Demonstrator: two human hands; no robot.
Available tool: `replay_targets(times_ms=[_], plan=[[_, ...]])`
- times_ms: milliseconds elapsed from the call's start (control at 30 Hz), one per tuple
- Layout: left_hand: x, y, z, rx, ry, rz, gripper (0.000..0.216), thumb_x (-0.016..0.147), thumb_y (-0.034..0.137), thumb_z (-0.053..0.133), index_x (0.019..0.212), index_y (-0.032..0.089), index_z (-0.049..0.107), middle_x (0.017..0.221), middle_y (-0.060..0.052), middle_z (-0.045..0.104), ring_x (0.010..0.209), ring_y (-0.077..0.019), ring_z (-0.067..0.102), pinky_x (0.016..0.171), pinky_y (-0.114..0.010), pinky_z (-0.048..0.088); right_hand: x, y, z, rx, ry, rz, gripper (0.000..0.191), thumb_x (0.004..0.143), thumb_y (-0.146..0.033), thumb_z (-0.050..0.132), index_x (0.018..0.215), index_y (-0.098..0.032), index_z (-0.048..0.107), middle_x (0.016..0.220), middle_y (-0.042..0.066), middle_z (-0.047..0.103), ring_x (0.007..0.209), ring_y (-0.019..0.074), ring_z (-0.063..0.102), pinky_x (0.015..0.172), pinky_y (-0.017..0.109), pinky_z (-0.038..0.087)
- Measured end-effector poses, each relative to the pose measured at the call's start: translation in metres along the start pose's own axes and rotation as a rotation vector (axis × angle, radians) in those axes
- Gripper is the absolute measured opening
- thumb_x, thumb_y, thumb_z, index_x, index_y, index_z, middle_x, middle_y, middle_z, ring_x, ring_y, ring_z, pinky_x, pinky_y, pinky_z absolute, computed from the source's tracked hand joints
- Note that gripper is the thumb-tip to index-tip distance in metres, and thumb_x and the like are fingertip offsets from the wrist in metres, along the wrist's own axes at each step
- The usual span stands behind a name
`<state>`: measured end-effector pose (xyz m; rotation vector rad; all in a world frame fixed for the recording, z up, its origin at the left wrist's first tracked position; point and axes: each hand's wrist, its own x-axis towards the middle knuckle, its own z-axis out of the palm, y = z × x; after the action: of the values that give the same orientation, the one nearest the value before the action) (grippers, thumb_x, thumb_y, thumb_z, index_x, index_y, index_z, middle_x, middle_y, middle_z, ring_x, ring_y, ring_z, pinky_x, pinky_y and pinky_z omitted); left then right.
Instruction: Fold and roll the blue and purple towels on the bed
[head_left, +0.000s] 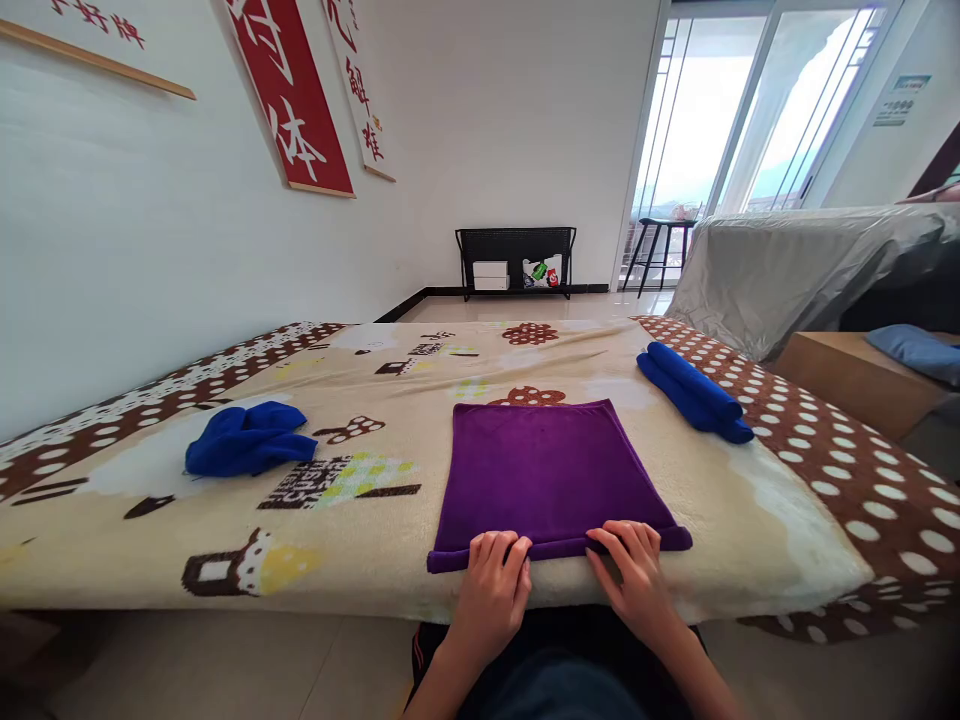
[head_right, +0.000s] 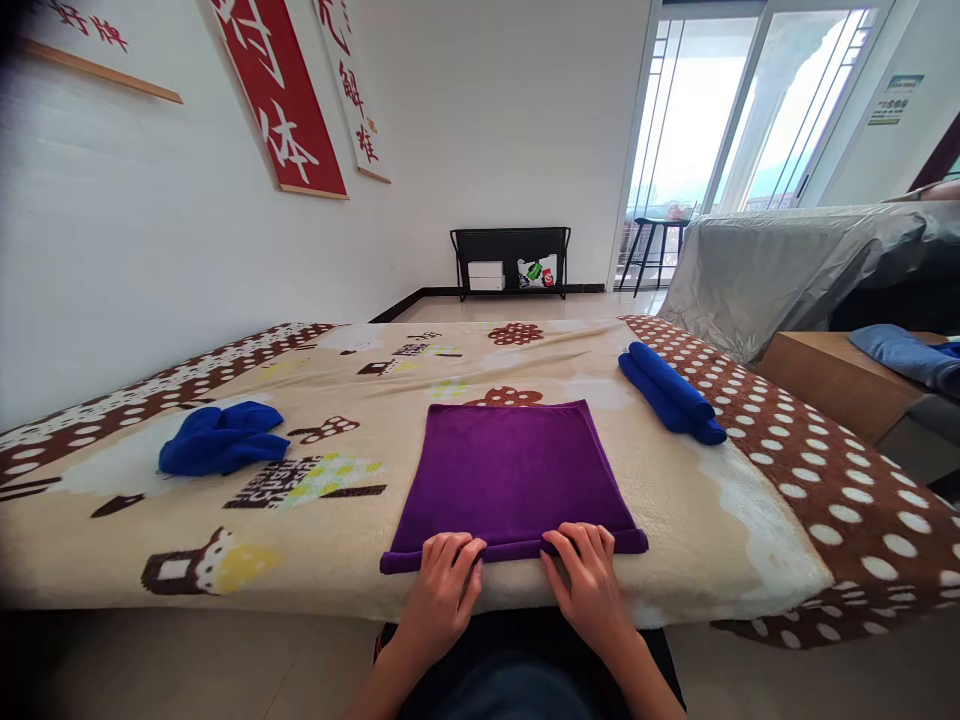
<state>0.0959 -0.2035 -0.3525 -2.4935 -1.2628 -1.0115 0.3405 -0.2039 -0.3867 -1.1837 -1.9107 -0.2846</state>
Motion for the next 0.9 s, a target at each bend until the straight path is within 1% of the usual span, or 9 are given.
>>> replay_targets(times_ms=[100, 167, 300, 467, 567, 633, 733, 833, 900], plan=[[-0.001, -0.002, 0.0, 0.011, -0.02, 0.01, 0.022, 0.096, 0.014, 0.045, 0.114, 0.02, 0.056, 0.1, -0.008, 0.062, 0.093, -0.0218, 0.057, 0.086, -0.04, 0.043, -0.002, 0.0, -0.001, -0.023, 0.013, 0.011, 0.02, 0.093, -0.022, 0.06, 0.113, -0.023, 0.061, 0.101, 0.006, 0.063, 0.096, 0.0209, 0.057, 0.091, 0.041, 0.038], [-0.001, -0.003, 0.001, 0.017, -0.036, 0.012, 0.02, 0.097, 0.015, 0.044, 0.112, 0.02, 0.056, 0.099, -0.007, 0.061, 0.091, -0.0212, 0.056, 0.085, -0.04, 0.043, -0.001, -0.001, -0.001, -0.02, -0.007, 0.022, 0.015, 0.094, -0.023, 0.059, 0.108, -0.023, 0.061, 0.099, 0.005, 0.063, 0.094, 0.0203, 0.057, 0.09, 0.04, 0.038], [0.001, -0.006, 0.002, 0.024, -0.075, -0.007, 0.014, 0.098, 0.016, 0.044, 0.106, 0.02, 0.055, 0.093, -0.005, 0.06, 0.083, -0.0201, 0.054, 0.078, -0.037, 0.042, 0.003, -0.003, -0.003, 0.001, -0.05, 0.046, 0.007, 0.096, -0.026, 0.057, 0.1, -0.022, 0.059, 0.094, 0.004, 0.063, 0.089, 0.0198, 0.056, 0.087, 0.038, 0.039], [0.004, -0.009, 0.001, 0.051, -0.125, 0.003, 0.011, 0.098, 0.017, 0.045, 0.097, 0.02, 0.056, 0.087, -0.004, 0.059, 0.08, -0.0198, 0.053, 0.076, -0.036, 0.041, 0.008, -0.001, -0.005, 0.001, -0.075, 0.038, 0.007, 0.097, -0.026, 0.053, 0.094, -0.022, 0.058, 0.089, 0.003, 0.063, 0.083, 0.0187, 0.055, 0.082, 0.036, 0.039], [0.008, -0.01, 0.002, 0.08, -0.096, 0.006, 0.011, 0.098, 0.019, 0.046, 0.094, 0.02, 0.056, 0.085, -0.003, 0.058, 0.079, -0.02, 0.053, 0.074, -0.036, 0.041, 0.01, -0.002, -0.005, -0.014, -0.074, 0.047, 0.006, 0.096, -0.023, 0.053, 0.096, -0.022, 0.059, 0.089, 0.003, 0.063, 0.083, 0.0191, 0.055, 0.082, 0.037, 0.039], [0.01, -0.007, 0.005, 0.114, -0.052, -0.017, 0.01, 0.097, 0.019, 0.048, 0.094, 0.02, 0.057, 0.083, -0.004, 0.059, 0.077, -0.0204, 0.054, 0.073, -0.036, 0.042, 0.013, -0.005, -0.001, -0.045, -0.031, 0.062, 0.009, 0.095, -0.02, 0.053, 0.1, -0.021, 0.06, 0.092, 0.004, 0.063, 0.087, 0.02, 0.056, 0.084, 0.038, 0.039], [0.015, 0.004, 0.012, 0.12, -0.011, -0.037, 0.015, 0.095, 0.013, 0.047, 0.103, 0.019, 0.059, 0.092, -0.007, 0.063, 0.084, -0.0218, 0.058, 0.078, -0.038, 0.045, 0.017, -0.018, 0.01, -0.059, 0.043, 0.058, 0.019, 0.093, -0.012, 0.05, 0.104, -0.022, 0.061, 0.099, 0.005, 0.065, 0.094, 0.0211, 0.057, 0.09, 0.041, 0.037], [0.019, 0.014, 0.024, 0.04, 0.028, 0.009, 0.026, 0.095, 0.01, 0.044, 0.115, 0.018, 0.058, 0.105, -0.01, 0.065, 0.096, -0.023, 0.062, 0.086, -0.041, 0.048, 0.021, -0.035, 0.024, 0.037, 0.039, 0.001, 0.025, 0.093, -0.009, 0.046, 0.107, -0.023, 0.062, 0.101, 0.005, 0.067, 0.095, 0.0197, 0.059, 0.091, 0.041, 0.038], [0.02, 0.017, 0.031, -0.006, 0.061, 0.024, 0.029, 0.096, 0.011, 0.043, 0.121, 0.018, 0.057, 0.108, -0.011, 0.067, 0.101, -0.0233, 0.063, 0.09, -0.043, 0.049, 0.023, -0.041, 0.031, 0.089, 0.026, -0.019, 0.027, 0.094, -0.011, 0.045, 0.111, -0.023, 0.062, 0.102, 0.004, 0.068, 0.094, 0.0189, 0.06, 0.09, 0.04, 0.04]])
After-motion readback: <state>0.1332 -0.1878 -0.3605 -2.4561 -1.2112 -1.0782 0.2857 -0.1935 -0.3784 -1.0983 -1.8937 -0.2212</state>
